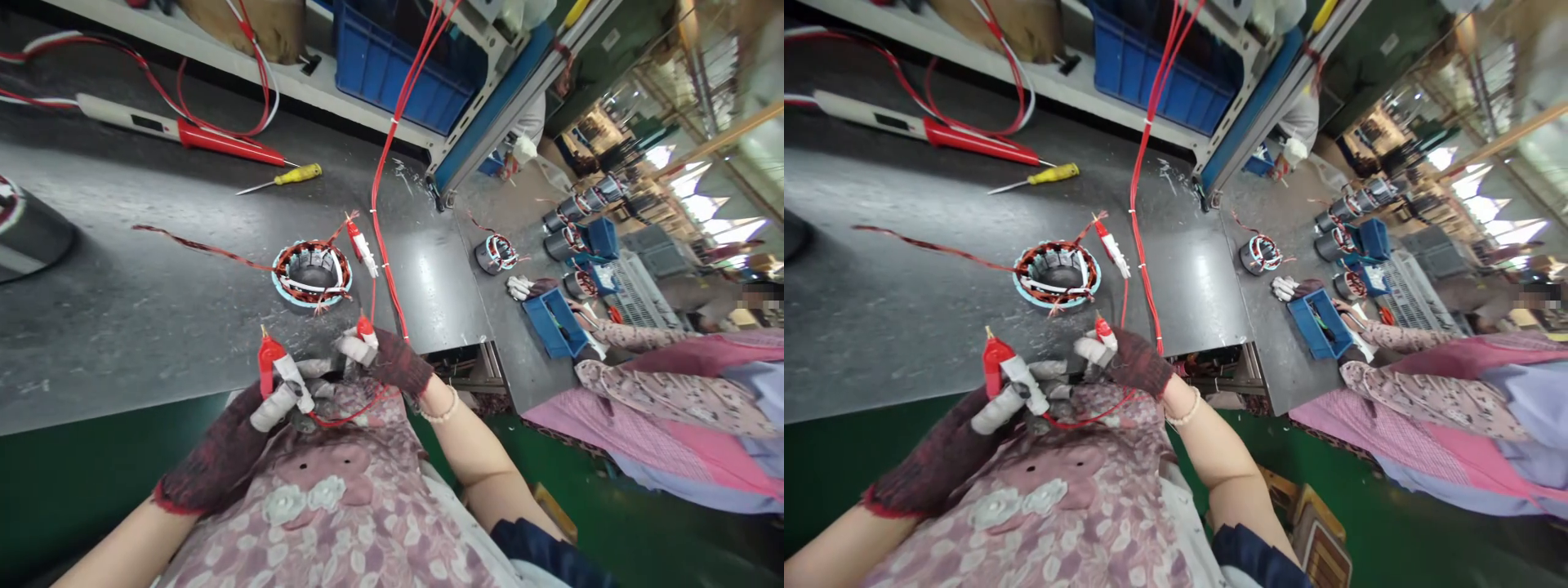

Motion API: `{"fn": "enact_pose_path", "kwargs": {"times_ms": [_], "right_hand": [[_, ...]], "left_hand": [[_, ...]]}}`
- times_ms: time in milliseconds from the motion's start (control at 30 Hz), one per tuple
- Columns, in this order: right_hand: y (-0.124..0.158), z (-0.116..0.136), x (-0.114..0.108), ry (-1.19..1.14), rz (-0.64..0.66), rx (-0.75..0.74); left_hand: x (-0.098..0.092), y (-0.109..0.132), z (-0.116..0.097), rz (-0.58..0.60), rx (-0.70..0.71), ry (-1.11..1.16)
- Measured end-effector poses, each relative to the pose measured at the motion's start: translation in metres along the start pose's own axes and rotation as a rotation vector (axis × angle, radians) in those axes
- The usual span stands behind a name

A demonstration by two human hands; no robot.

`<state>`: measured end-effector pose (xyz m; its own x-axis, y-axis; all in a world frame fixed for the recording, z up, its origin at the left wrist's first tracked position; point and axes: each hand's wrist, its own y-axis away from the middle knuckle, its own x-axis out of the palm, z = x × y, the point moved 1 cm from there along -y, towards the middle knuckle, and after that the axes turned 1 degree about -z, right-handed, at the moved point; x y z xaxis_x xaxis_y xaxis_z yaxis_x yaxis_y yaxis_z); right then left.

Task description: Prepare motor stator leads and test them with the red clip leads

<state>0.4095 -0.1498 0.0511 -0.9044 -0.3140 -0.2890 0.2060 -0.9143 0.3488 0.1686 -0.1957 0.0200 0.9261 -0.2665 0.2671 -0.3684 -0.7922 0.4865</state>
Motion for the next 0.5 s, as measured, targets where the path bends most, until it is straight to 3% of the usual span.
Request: {"fn": "enact_pose_path", "kwargs": {"times_ms": [100, 233, 400, 500], "right_hand": [[-0.023, -0.003, 0.006, 0.201, -0.001, 0.088], [-0.043, 0.01, 0.01, 0.194, 0.086, 0.106], [-0.045, 0.017, 0.007, 0.172, 0.196, 0.076], [-0.038, 0.012, 0.004, 0.104, 0.174, 0.09]], "left_hand": [[-0.004, 0.003, -0.003, -0.029, 0.0, -0.025], [-0.01, 0.009, -0.009, -0.11, 0.092, -0.171], [-0.014, 0.008, 0.0, -0.029, 0.169, -0.167], [-0.017, 0.002, 0.008, -0.02, 0.194, -0.206]]}}
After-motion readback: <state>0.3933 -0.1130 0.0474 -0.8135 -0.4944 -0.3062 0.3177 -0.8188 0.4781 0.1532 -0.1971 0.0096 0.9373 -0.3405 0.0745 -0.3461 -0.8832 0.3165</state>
